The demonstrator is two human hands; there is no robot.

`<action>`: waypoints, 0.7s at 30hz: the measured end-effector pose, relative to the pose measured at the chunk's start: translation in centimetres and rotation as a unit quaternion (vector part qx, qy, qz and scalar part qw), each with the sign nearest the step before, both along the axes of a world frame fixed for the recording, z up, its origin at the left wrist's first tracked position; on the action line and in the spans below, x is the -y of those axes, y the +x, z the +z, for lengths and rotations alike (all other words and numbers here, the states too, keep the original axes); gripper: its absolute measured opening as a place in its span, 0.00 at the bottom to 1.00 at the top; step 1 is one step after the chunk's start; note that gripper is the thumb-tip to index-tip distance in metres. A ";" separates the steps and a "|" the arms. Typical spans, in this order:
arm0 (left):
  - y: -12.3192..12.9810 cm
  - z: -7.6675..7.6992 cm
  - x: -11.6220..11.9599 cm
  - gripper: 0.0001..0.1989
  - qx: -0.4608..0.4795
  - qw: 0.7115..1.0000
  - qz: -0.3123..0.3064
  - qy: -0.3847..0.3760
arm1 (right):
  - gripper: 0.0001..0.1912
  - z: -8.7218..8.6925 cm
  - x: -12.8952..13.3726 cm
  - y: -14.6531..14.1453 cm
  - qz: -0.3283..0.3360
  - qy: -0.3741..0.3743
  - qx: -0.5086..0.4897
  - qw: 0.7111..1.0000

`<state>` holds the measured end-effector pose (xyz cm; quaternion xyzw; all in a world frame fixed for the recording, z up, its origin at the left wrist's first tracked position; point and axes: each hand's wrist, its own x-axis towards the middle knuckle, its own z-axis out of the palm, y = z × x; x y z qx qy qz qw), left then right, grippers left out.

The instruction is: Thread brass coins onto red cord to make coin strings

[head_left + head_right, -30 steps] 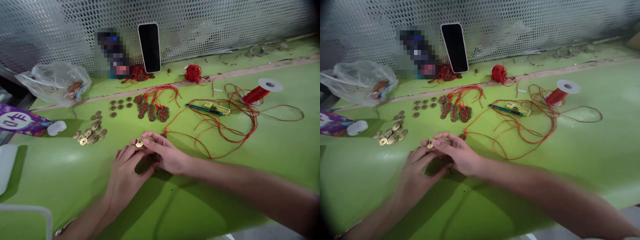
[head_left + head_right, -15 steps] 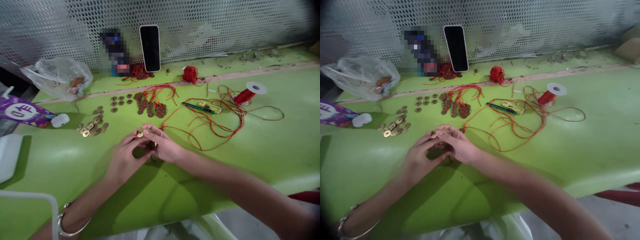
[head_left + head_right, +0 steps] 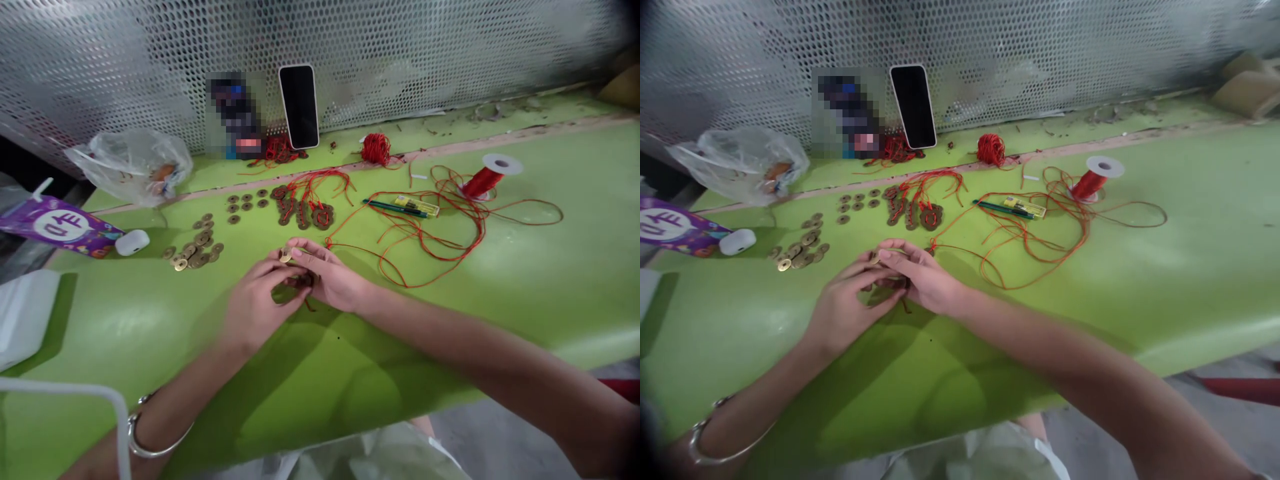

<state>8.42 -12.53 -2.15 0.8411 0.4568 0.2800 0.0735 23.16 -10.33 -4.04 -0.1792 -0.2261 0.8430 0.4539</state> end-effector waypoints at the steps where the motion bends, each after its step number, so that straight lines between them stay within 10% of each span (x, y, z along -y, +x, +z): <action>1: 0.1 0.1 0.0 0.07 0.006 1.000 -0.001 0.000 | 0.12 0.0 0.0 0.1 -0.001 0.002 -0.007 1.000; 12: -0.2 3.4 0.5 0.11 0.068 0.989 -0.051 0.117 | 0.10 0.4 -0.3 1.3 0.025 -0.007 0.037 0.999; 21: -0.5 2.7 0.0 0.10 0.059 0.996 -0.007 0.063 | 0.15 0.3 -0.2 1.3 0.056 0.021 0.091 0.994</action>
